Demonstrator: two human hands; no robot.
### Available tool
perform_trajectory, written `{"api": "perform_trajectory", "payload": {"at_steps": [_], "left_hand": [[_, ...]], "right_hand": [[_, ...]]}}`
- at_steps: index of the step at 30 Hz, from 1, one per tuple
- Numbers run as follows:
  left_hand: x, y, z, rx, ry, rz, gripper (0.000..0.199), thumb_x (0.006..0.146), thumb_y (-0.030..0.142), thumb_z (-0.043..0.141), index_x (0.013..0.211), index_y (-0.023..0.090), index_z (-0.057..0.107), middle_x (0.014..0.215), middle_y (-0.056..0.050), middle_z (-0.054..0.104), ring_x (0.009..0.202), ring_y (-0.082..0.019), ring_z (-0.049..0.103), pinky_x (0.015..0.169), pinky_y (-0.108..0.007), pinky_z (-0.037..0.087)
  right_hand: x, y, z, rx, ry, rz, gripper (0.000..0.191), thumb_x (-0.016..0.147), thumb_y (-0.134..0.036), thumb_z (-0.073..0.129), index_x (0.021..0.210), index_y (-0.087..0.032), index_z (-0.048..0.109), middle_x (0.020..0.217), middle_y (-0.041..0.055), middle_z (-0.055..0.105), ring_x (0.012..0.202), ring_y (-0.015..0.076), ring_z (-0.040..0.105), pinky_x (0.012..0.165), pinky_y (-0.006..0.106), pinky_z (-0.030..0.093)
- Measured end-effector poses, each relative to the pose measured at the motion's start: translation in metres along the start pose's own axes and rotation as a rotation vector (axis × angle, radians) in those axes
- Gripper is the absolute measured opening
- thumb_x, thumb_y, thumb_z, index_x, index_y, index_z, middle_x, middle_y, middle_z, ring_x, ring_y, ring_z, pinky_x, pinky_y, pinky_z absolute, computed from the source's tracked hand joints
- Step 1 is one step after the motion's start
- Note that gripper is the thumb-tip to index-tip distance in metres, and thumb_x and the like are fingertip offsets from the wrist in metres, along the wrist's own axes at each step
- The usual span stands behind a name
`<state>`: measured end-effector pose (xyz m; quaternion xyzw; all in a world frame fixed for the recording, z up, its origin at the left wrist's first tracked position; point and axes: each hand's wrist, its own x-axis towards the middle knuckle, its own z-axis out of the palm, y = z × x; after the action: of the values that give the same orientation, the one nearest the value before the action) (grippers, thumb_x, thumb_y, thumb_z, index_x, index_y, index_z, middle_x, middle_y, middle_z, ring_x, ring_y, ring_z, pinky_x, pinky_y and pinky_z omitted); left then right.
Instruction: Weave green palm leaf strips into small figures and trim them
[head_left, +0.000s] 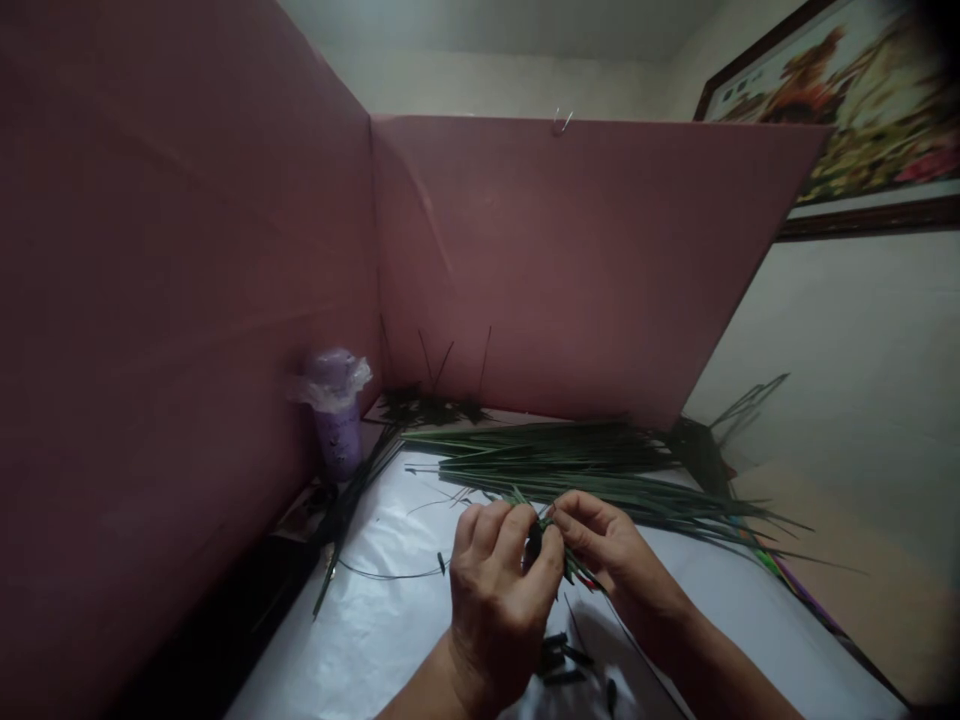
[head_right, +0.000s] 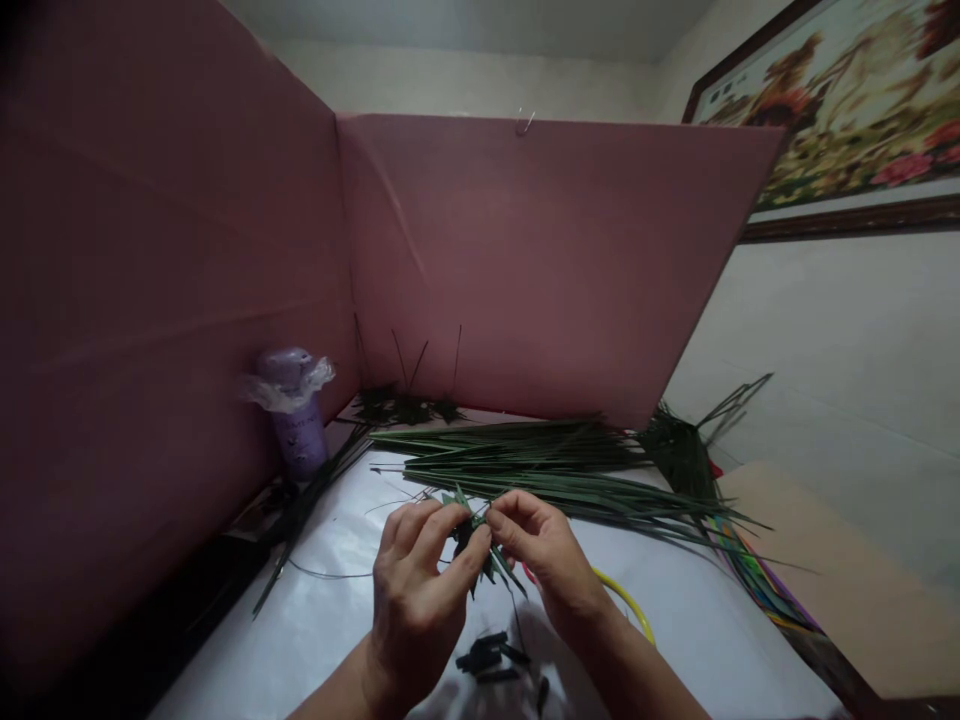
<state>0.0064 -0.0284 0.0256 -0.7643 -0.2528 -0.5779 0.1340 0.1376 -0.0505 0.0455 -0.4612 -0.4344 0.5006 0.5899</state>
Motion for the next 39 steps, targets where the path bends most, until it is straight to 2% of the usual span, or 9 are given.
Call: {"api": "perform_trajectory", "payload": {"at_steps": [4,7,9,13,17,20,25,30,39], "left_hand": [[0.001,0.003,0.000,-0.051,-0.032,-0.039,0.034,0.074,0.001,0.052,0.097,0.022,0.064,0.105,-0.009,0.058,0.100,-0.025,0.048,0.087,-0.044,0.038],[0.002,0.004,-0.002,-0.249,-0.064,-0.186,0.050,0.070,0.001,0.048,0.115,0.022,0.054,0.122,-0.011,0.048,0.114,-0.027,0.040,0.095,-0.047,0.033],[0.003,0.001,-0.002,-0.417,-0.054,-0.421,0.051,0.069,0.005,0.049,0.118,0.020,0.048,0.124,-0.011,0.046,0.116,-0.026,0.040,0.097,-0.045,0.032],[0.006,-0.009,0.001,-0.765,-0.111,-1.066,0.036,0.072,0.024,0.059,0.107,0.017,0.053,0.108,-0.011,0.056,0.099,-0.022,0.052,0.084,-0.036,0.041],[0.006,-0.012,0.008,-1.225,-0.299,-1.329,0.033,0.062,0.030,0.070,0.089,0.011,0.063,0.084,-0.008,0.064,0.073,-0.015,0.056,0.064,-0.025,0.041],[0.004,-0.011,0.010,-1.329,-0.325,-1.471,0.029,0.056,0.028,0.074,0.077,0.009,0.066,0.067,-0.006,0.062,0.055,-0.010,0.052,0.053,-0.023,0.035],[0.004,-0.011,0.010,-1.398,-0.293,-1.537,0.027,0.054,0.025,0.075,0.073,0.008,0.066,0.064,-0.005,0.062,0.052,-0.009,0.052,0.053,-0.023,0.037],[0.002,-0.010,0.011,-1.364,-0.307,-1.527,0.024,0.055,0.024,0.074,0.071,0.009,0.065,0.061,-0.004,0.061,0.052,-0.010,0.053,0.054,-0.024,0.038],[0.006,-0.005,0.008,-1.262,-0.271,-1.407,0.018,0.054,0.021,0.074,0.062,0.010,0.062,0.053,-0.001,0.056,0.049,-0.008,0.047,0.050,-0.021,0.035]], "right_hand": [[0.007,0.004,-0.009,-0.025,0.058,-0.067,0.026,0.068,-0.039,0.071,0.066,-0.018,0.054,0.055,-0.0056,0.045,0.047,0.0072,0.035,0.044,0.020,0.030],[0.015,0.006,-0.022,-0.161,0.150,-0.212,0.025,0.067,-0.038,0.071,0.067,-0.018,0.056,0.057,-0.0042,0.049,0.050,0.0092,0.039,0.047,0.021,0.032],[0.019,0.007,-0.029,-0.264,0.203,-0.296,0.023,0.068,-0.037,0.070,0.068,-0.018,0.058,0.061,-0.0025,0.053,0.054,0.0107,0.043,0.050,0.022,0.035],[0.018,0.006,-0.032,-0.381,0.213,-0.365,0.021,0.071,-0.037,0.067,0.069,-0.018,0.059,0.064,-0.0017,0.054,0.059,0.0123,0.048,0.054,0.023,0.038],[0.012,0.006,-0.027,-0.452,0.097,-0.372,0.018,0.074,-0.035,0.064,0.069,-0.018,0.060,0.065,-0.0014,0.054,0.060,0.0129,0.051,0.056,0.024,0.039],[0.009,0.006,-0.025,-0.474,0.022,-0.346,0.017,0.075,-0.035,0.062,0.070,-0.018,0.061,0.066,-0.0007,0.054,0.062,0.0139,0.051,0.057,0.025,0.040],[0.010,0.005,-0.025,-0.444,0.007,-0.338,0.017,0.076,-0.036,0.061,0.082,-0.020,0.063,0.079,0.0033,0.060,0.072,0.0174,0.055,0.060,0.026,0.042],[0.013,0.002,-0.027,-0.508,-0.092,-0.419,0.012,0.078,-0.031,0.059,0.073,-0.020,0.064,0.080,0.0049,0.059,0.079,0.0202,0.055,0.069,0.030,0.043],[0.008,-0.001,-0.021,-0.592,-0.077,-0.452,0.016,0.080,-0.028,0.056,0.067,-0.019,0.059,0.075,0.0043,0.059,0.073,0.0186,0.054,0.066,0.029,0.042]]}}
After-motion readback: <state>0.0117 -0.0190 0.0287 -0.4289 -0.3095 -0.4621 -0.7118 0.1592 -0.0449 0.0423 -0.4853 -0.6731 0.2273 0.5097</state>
